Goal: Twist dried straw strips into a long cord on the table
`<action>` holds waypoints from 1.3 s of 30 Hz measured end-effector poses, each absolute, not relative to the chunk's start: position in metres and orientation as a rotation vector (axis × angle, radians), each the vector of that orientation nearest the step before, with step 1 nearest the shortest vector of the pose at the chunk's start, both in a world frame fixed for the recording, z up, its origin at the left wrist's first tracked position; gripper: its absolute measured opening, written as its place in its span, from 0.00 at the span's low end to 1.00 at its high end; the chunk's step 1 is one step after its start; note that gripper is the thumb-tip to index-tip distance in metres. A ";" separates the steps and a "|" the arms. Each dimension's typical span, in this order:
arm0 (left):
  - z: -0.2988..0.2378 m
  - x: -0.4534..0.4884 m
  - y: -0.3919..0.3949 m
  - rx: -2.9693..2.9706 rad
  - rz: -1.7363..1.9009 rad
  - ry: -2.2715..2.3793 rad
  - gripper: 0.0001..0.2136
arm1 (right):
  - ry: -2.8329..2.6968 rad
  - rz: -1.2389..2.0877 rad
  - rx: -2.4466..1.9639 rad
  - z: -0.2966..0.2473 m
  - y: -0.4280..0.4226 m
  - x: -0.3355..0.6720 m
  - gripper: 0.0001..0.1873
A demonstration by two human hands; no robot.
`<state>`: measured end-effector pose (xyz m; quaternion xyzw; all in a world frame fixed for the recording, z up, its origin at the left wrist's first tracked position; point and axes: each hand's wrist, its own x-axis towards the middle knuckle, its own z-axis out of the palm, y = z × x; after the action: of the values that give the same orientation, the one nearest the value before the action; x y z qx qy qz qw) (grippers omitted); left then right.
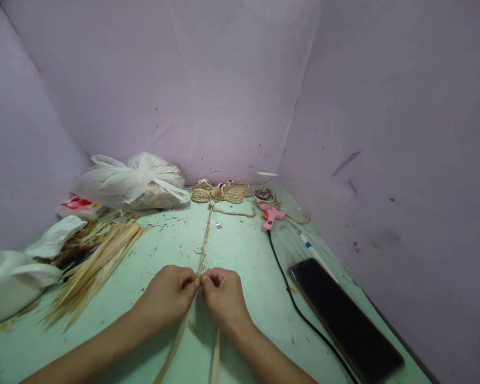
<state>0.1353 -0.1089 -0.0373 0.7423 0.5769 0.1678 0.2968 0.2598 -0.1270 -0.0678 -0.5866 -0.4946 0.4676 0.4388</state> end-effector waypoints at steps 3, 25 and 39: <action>-0.025 0.132 -0.123 2.090 0.470 1.613 0.11 | -1.127 1.229 -1.399 -0.064 -0.129 0.257 0.11; -0.032 0.138 -0.096 1.325 0.315 1.091 0.10 | -1.052 1.587 -1.251 -0.060 -0.123 0.264 0.12; -0.047 0.141 -0.099 1.710 0.523 1.407 0.10 | -1.927 0.413 -1.406 -0.063 -0.133 0.270 0.10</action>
<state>0.1407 -0.0989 -0.0474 0.6821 0.5612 0.2086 0.4197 0.2696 -0.1332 -0.0631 -0.5434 -0.7448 0.1597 0.3528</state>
